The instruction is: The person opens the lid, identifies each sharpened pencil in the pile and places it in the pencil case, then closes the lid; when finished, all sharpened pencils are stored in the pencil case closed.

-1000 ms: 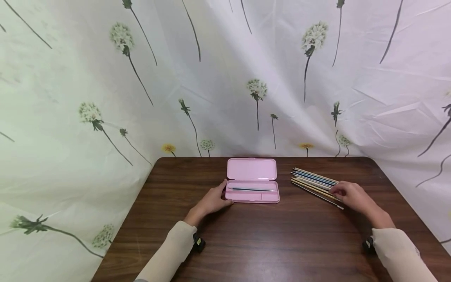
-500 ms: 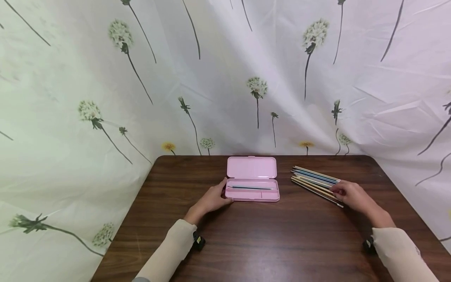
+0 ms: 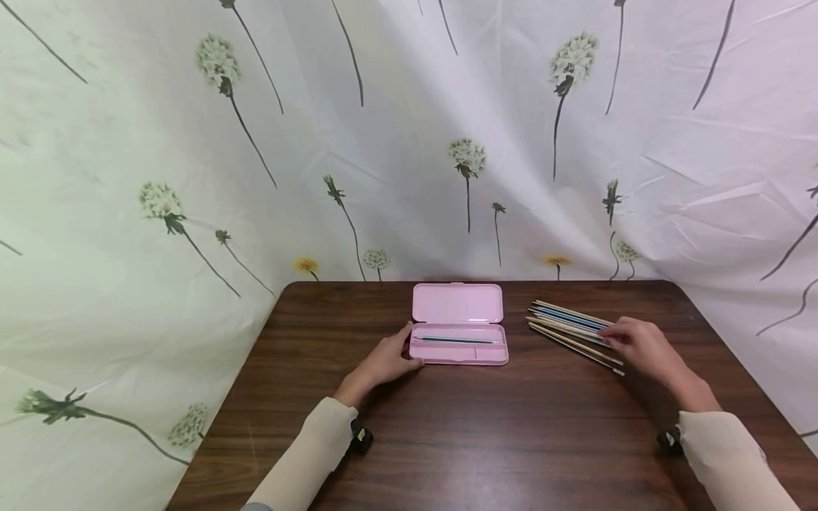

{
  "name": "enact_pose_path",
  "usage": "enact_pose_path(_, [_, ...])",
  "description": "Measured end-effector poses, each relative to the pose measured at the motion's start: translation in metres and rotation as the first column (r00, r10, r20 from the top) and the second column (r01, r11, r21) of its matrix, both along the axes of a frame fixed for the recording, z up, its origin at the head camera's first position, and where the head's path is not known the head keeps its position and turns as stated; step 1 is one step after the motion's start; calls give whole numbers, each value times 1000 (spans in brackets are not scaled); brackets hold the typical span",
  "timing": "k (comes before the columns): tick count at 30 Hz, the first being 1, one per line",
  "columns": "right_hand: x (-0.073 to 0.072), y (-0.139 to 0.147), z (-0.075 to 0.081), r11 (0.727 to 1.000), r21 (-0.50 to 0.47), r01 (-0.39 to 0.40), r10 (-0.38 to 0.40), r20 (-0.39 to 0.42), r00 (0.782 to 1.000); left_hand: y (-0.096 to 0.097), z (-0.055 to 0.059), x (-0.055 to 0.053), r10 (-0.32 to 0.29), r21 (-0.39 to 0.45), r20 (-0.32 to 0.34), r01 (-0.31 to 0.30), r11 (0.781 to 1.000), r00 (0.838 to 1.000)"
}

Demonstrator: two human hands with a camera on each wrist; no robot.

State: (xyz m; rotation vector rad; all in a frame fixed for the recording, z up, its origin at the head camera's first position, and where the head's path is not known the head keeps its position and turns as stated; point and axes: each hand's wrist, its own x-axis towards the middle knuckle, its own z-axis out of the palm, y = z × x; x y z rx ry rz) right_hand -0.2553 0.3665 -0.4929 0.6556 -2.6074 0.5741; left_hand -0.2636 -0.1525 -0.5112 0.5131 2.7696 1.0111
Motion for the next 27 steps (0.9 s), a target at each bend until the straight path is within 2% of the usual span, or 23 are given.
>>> enact_pose_path(3, [-2, -7, 11, 999, -25, -26, 25, -17, 1000, -5, -19, -12, -3, 9, -20, 4, 1000, 1000])
enact_pose_path(5, [-4, -15, 20, 999, -33, -37, 36, -23, 999, -9, -32, -20, -23, -10, -62, 22, 1000, 998])
enact_pose_path(7, [-7, -24, 28, 998, -35, -58, 57, -40, 998, -10, -33, -22, -25, -4, -56, 25, 1000, 998])
enact_pose_path(10, [-12, -38, 38, 995, -35, -98, 95, -71, 993, -6, -15, -11, -25, 14, -14, 25, 1000, 1000])
enact_pose_path(12, [-16, -49, 44, 991, -38, -125, 122, -76, 990, -4, -10, -8, -19, 23, 2, 19, 1000, 1000])
enact_pose_path(17, [-25, -76, 57, 982, -59, -181, 176, -86, 981, -9, -36, -21, -14, -19, -56, 13, 1000, 998])
enact_pose_path(18, [-27, -81, 59, 980, -70, -187, 181, -85, 980, -9, -36, -21, -6, -14, -52, 5, 1000, 999])
enact_pose_path(19, [-29, -86, 60, 978, -81, -191, 185, -84, 979, -10, -40, -24, -9, -22, -61, 7, 1000, 998])
enact_pose_path(27, [-43, -121, 60, 951, -158, -266, 263, -41, 964, -10, -40, -24, -18, -20, -41, 17, 1000, 999])
